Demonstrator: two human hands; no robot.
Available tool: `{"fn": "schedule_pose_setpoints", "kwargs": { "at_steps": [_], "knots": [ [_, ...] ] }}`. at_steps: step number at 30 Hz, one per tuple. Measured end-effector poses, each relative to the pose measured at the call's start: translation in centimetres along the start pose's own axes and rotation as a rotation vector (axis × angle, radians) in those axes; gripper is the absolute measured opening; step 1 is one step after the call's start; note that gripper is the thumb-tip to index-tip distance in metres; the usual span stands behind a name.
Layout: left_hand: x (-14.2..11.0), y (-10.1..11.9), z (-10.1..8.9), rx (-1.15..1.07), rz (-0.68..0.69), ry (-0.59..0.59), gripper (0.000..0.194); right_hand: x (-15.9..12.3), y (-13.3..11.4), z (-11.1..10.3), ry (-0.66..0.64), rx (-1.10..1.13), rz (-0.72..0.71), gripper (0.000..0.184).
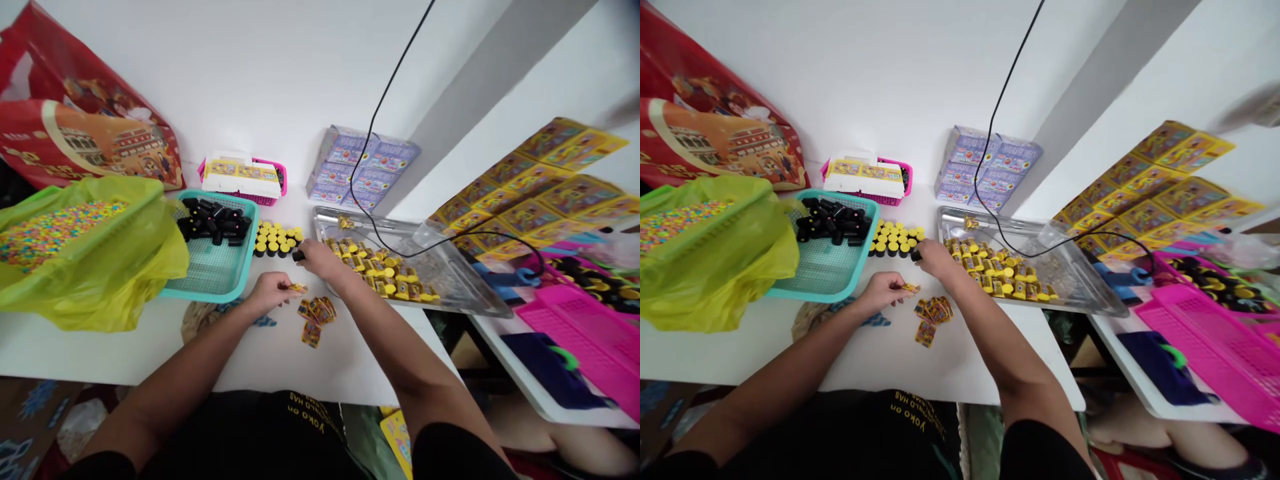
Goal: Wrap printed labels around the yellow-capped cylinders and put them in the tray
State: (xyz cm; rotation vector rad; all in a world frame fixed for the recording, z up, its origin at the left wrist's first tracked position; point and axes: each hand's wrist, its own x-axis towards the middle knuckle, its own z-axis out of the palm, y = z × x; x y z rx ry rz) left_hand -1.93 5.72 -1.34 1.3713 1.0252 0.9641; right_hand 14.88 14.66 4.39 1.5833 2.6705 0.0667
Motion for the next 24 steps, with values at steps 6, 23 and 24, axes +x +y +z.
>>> {"fn": "schedule_pose_setpoints", "kwargs": {
  "at_steps": [6, 23, 24],
  "knots": [
    [-0.2, 0.4, -0.2, -0.008, 0.015, 0.018, 0.036, -7.6, -0.4, -0.7, 0.208, 1.062, 0.081, 0.032],
    [-0.9, 0.8, 0.4, -0.033, 0.020, -0.134, 0.030, -10.6, -1.8, -0.3, -0.036, 1.389, 0.083, 0.032],
    [-0.9, 0.8, 0.4, -0.048, 0.013, -0.150, 0.030, -10.7, -1.8, -0.1, -0.037, 1.400, 0.093, 0.032]
  ]
}}
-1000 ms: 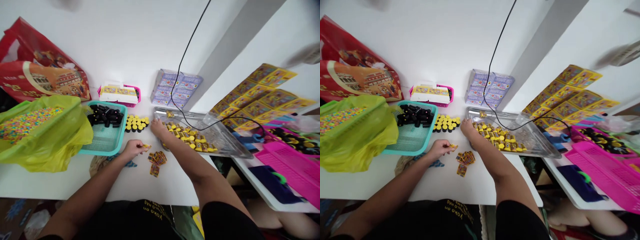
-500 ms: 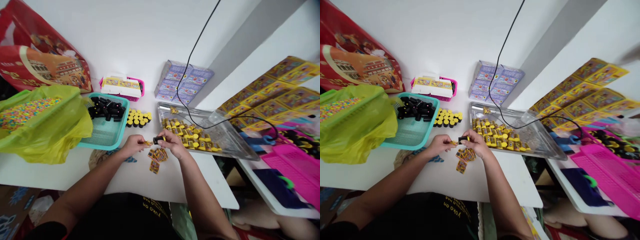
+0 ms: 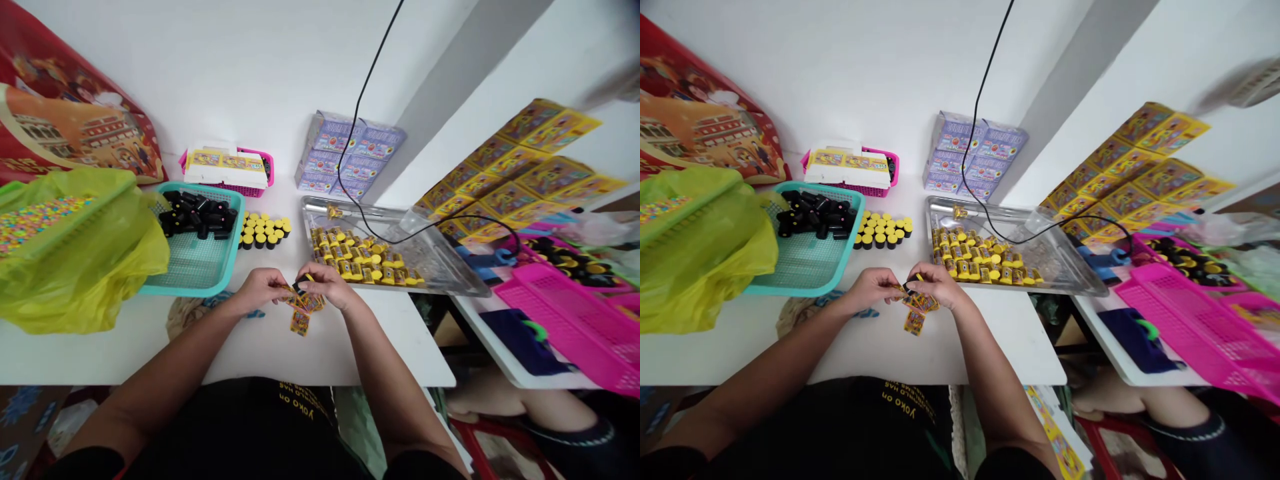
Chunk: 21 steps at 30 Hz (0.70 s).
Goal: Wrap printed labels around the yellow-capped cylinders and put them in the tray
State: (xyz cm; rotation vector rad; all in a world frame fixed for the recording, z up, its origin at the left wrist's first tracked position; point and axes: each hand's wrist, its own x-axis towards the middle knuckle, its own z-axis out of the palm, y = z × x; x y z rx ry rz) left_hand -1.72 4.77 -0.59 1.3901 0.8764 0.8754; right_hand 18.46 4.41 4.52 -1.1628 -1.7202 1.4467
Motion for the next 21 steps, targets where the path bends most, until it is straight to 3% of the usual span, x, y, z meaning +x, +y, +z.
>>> {"fn": "schedule_pose_setpoints", "kwargs": {
  "at_steps": [5, 13, 21],
  "knots": [
    [0.1, -0.3, -0.1, -0.070, -0.021, -0.053, 0.033, -0.3, 0.9, -0.2, 0.048, 0.112, -0.012, 0.031],
    [0.0, 0.1, 0.0, -0.131, -0.050, -0.104, 0.038, -0.2, 1.6, -0.2, 0.043, 0.104, -0.015, 0.028],
    [0.0, 0.1, -0.1, -0.136, -0.075, -0.106, 0.033, 0.0, 2.1, 0.5, 0.104, 0.169, 0.051, 0.029]
  ]
}}
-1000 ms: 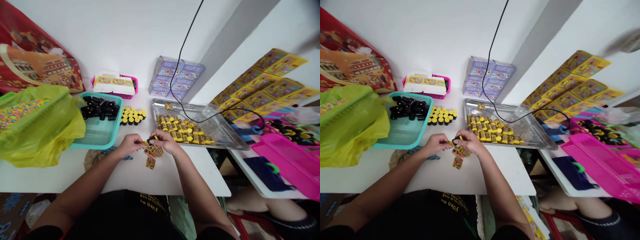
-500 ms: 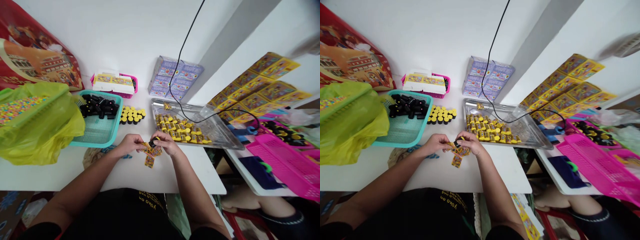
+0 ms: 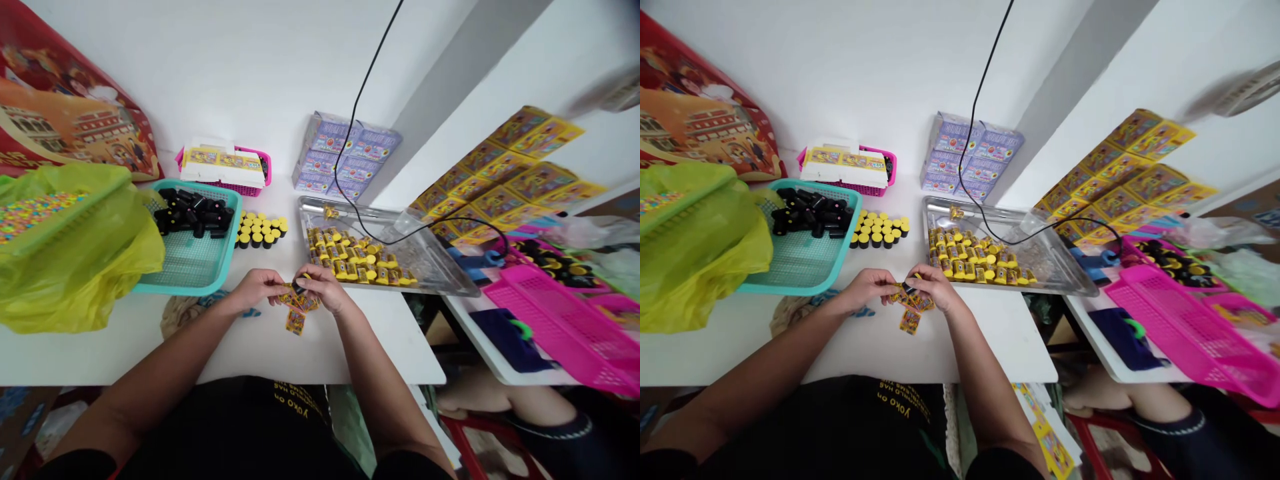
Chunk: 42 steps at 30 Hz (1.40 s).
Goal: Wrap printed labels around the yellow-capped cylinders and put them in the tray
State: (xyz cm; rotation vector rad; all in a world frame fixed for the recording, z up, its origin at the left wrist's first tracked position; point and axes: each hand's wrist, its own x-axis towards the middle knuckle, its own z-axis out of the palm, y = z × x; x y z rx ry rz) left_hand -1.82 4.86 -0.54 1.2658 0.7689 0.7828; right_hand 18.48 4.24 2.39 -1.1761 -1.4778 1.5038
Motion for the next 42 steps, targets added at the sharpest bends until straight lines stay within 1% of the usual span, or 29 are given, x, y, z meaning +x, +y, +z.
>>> {"fn": "schedule_pose_setpoints", "kwargs": {
  "at_steps": [3, 9, 12, 15, 20, 22, 25, 28, 31, 34, 37, 40, 42],
  "knots": [
    [0.0, -0.1, -0.1, -0.007, 0.015, 0.032, 0.031, 0.5, -0.1, 0.7, 0.026, 0.015, -0.005, 0.029],
    [0.5, -0.5, -0.4, -0.087, 0.022, 0.125, 0.034, 2.3, -0.6, 1.9, 0.083, -0.027, -0.079, 0.033],
    [0.7, -0.9, -0.6, -0.120, 0.023, 0.184, 0.034, 3.0, -0.6, 2.1, 0.111, -0.113, -0.135, 0.033],
    [0.8, -1.0, -0.6, -0.166, 0.015, 0.208, 0.033, 3.1, 0.0, 2.2, 0.142, -0.219, -0.209, 0.032],
    [0.6, -0.8, 0.2, -0.329, -0.077, 0.157, 0.037, 2.6, 1.5, 2.7, 0.214, -0.471, -0.381, 0.035],
    [0.6, -0.7, 0.5, -0.411, -0.101, 0.146, 0.038, 2.2, 1.8, 2.9, 0.211, -0.528, -0.431, 0.040],
    [0.4, -0.5, 1.0, -0.503, -0.130, 0.165, 0.039, 1.6, 1.8, 2.9, 0.142, -0.617, -0.504, 0.044],
    [0.3, -0.3, 1.2, -0.539, -0.141, 0.170, 0.039, 1.4, 1.5, 2.5, 0.080, -0.698, -0.515, 0.047],
    [0.2, -0.2, 1.1, -0.533, -0.141, 0.160, 0.037, 1.4, 1.1, 2.1, 0.095, -0.662, -0.483, 0.045],
    [0.3, -0.3, 1.0, -0.505, -0.114, 0.160, 0.036, 1.6, 1.1, 1.9, 0.105, -0.527, -0.445, 0.035],
    [0.4, -0.4, 0.8, -0.502, -0.125, 0.153, 0.036, 1.8, 1.4, 1.6, 0.116, -0.390, -0.413, 0.029],
    [0.4, -0.4, 0.8, -0.541, -0.149, 0.143, 0.036, 1.9, 1.5, 1.4, 0.130, -0.320, -0.432, 0.029],
    [0.3, -0.4, 0.8, -0.560, -0.144, 0.133, 0.036, 1.9, 1.4, 1.3, 0.110, -0.316, -0.442, 0.029]
  ]
}}
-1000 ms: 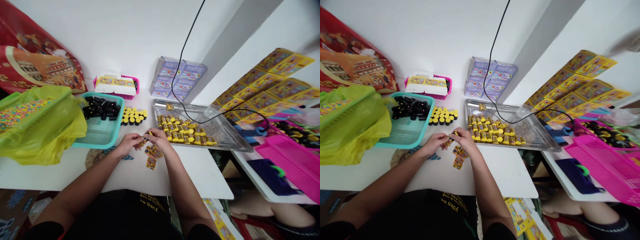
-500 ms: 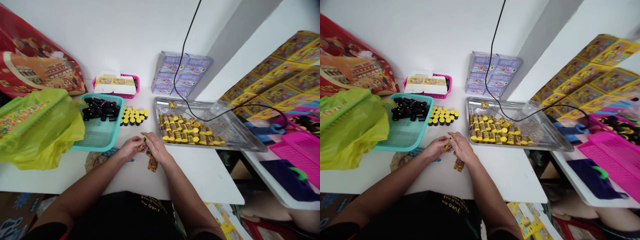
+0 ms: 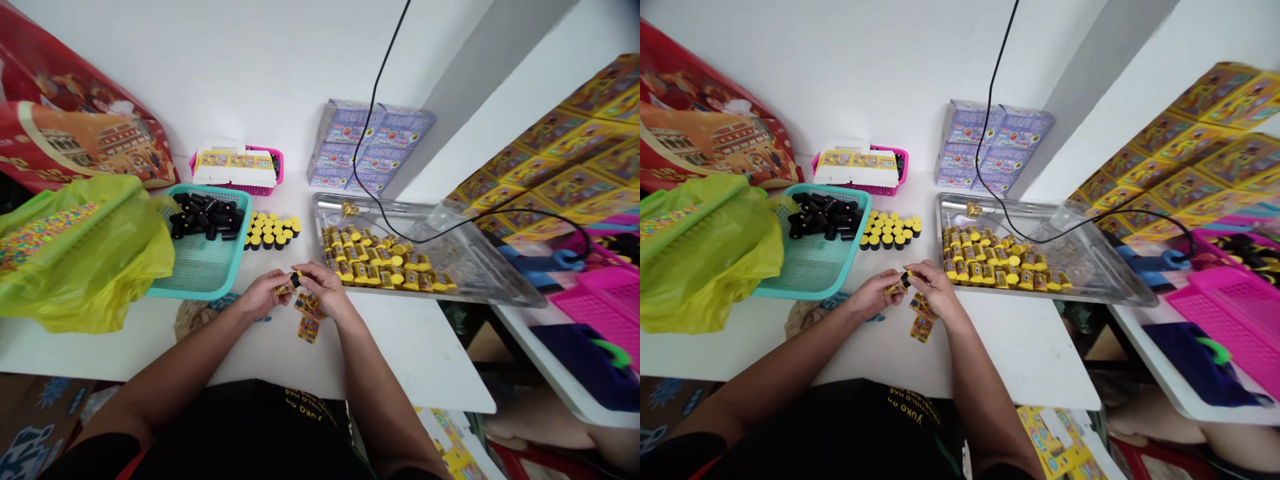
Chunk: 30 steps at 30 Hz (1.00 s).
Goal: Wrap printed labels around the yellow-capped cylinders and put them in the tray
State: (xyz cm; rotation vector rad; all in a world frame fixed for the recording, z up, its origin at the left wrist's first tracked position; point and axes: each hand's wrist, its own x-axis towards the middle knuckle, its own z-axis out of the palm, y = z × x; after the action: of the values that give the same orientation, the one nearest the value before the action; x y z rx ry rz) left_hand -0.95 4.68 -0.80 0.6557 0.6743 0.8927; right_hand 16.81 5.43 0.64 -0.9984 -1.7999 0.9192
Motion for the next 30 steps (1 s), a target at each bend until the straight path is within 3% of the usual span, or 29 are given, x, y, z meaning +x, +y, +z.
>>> {"fn": "schedule_pose_setpoints", "kwargs": {
  "at_steps": [8, 12, 16, 19, 25, 30],
  "knots": [
    [0.2, 0.0, -0.3, 0.029, 0.017, -0.019, 0.036, -0.1, 0.2, 0.3, -0.015, 0.040, 0.039, 0.030],
    [0.2, 0.0, -0.3, 0.029, 0.013, -0.012, 0.040, -0.3, 0.2, 0.5, 0.060, 0.074, 0.035, 0.029],
    [0.3, 0.2, -0.3, -0.019, 0.033, 0.071, 0.045, -0.4, -0.1, 1.3, 0.145, -0.062, -0.039, 0.027],
    [0.3, 0.3, -0.3, 0.003, 0.049, 0.117, 0.047, -0.4, -0.1, 1.9, 0.120, -0.135, -0.075, 0.027],
    [0.0, 0.7, -0.2, 0.087, 0.045, 0.094, 0.044, -0.4, -0.2, 2.5, 0.066, -0.164, -0.099, 0.026],
    [0.2, 0.8, -0.5, -0.020, 0.029, 0.061, 0.039, -0.9, -0.5, 2.8, 0.233, -0.279, -0.109, 0.024]
  ]
}}
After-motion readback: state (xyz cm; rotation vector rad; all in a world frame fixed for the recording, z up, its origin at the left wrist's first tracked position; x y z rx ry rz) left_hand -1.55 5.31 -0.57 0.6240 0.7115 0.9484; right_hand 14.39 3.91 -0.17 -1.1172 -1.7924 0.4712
